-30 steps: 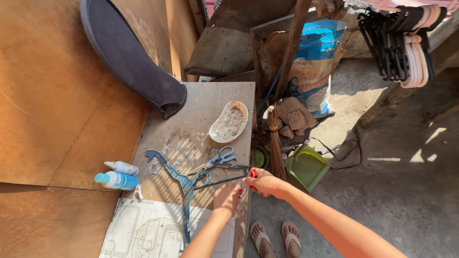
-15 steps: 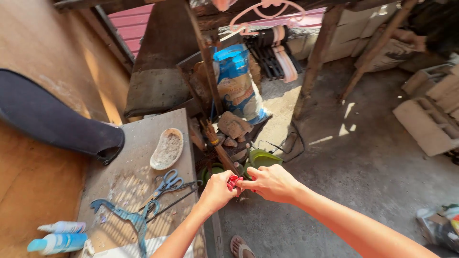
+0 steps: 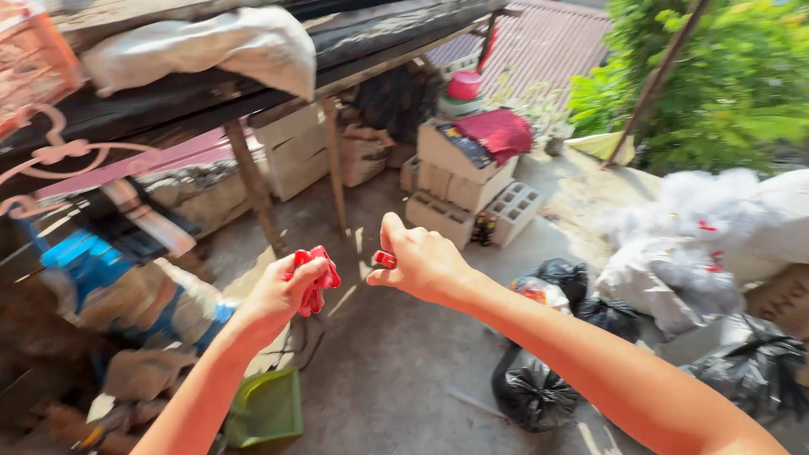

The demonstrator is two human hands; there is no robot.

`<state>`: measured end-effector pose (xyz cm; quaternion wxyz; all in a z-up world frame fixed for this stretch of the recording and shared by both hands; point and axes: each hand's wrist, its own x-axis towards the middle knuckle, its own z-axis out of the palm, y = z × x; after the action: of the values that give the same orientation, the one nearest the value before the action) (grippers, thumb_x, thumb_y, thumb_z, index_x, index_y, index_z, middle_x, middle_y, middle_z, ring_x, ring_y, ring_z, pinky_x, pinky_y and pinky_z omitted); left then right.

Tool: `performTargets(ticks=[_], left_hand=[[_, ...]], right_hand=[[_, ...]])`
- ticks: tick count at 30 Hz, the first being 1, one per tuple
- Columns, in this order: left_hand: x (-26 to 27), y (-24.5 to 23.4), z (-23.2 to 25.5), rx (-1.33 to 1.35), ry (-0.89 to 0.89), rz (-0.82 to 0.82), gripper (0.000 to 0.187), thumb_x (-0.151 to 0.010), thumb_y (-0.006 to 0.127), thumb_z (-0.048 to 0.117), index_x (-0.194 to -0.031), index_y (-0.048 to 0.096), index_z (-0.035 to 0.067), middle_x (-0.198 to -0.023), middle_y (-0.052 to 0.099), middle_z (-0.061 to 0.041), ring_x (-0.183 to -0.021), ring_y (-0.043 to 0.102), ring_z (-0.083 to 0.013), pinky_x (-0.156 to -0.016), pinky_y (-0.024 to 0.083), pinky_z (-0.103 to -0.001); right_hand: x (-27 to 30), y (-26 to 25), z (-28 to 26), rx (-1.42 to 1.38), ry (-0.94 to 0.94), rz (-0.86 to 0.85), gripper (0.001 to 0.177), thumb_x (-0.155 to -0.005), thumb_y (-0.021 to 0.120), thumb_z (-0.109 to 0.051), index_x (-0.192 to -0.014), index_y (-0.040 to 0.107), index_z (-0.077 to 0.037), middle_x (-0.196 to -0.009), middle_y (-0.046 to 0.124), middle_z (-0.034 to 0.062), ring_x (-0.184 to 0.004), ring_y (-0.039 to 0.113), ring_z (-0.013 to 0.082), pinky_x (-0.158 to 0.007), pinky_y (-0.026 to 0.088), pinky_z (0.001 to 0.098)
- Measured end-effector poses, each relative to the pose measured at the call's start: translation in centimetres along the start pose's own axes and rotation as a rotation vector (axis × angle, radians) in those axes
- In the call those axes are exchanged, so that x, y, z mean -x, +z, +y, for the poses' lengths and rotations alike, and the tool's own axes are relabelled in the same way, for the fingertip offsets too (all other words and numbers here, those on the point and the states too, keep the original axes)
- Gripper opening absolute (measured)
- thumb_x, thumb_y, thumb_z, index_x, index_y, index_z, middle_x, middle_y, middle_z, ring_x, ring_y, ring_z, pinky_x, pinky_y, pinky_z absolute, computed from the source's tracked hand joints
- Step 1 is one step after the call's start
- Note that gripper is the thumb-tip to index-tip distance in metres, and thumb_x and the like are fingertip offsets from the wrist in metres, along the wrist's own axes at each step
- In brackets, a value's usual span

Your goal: Organizing various hangers on a table and hanging them on a line, then collecting empty bottles into a bag.

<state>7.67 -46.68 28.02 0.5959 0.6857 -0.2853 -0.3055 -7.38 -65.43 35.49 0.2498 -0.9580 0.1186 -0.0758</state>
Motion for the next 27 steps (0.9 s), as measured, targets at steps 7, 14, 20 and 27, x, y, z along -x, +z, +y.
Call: performTargets(ticks=[7,14,20,27], left_hand=[[-6.4,17.6,11.0,0.355,0.112,-0.442,0.032,-0.097,0.061,0.032,-0.112,0.069,0.005,-0.080,0.068,-0.006,-0.064,0.061,-0.0152,-0.056,0.047,-0.030],[-13.2,28.9,15.5,0.516,0.131,-0.593,0.028,-0.097,0.063,0.031,-0.110,0.067,0.007,-0.091,0.072,-0.002,-0.072,0.064,-0.0106,-0.060,0.051,-0.030],[-17.9,37.9,22.4,0.464,0.281,-0.761,0.030,-0.099,0.063,0.034,-0.102,0.068,0.004,-0.084,0.071,-0.007,-0.064,0.061,-0.0138,-0.054,0.046,-0.030],[-18.6,48.1,37.0,0.623,0.506,-0.906,0.027,-0.097,0.063,0.032,-0.096,0.065,0.005,-0.084,0.069,-0.007,-0.064,0.061,-0.0154,-0.055,0.050,-0.033]], right_hand=[[5.3,-13.0,6.0,0.406,0.098,0.136,0.084,-0.072,0.089,-0.038,-0.124,0.034,-0.002,-0.101,0.071,0.0254,-0.096,0.069,0.0456,-0.076,0.056,0.0523],[9.8,-20.4,13.8,0.200,0.170,0.288,0.071,-0.071,0.086,-0.028,-0.120,0.044,0.001,-0.099,0.074,0.0245,-0.099,0.072,0.0445,-0.079,0.056,0.0490],[14.7,-27.4,18.5,-0.578,0.268,0.445,0.035,-0.090,0.072,-0.019,-0.119,0.060,-0.004,-0.087,0.066,0.0035,-0.074,0.058,0.0125,-0.061,0.048,0.0305],[20.2,-40.7,18.7,-0.802,0.186,0.698,0.026,-0.096,0.072,-0.031,-0.102,0.069,-0.007,-0.087,0.065,-0.0018,-0.067,0.046,0.0040,-0.057,0.038,0.0202]])
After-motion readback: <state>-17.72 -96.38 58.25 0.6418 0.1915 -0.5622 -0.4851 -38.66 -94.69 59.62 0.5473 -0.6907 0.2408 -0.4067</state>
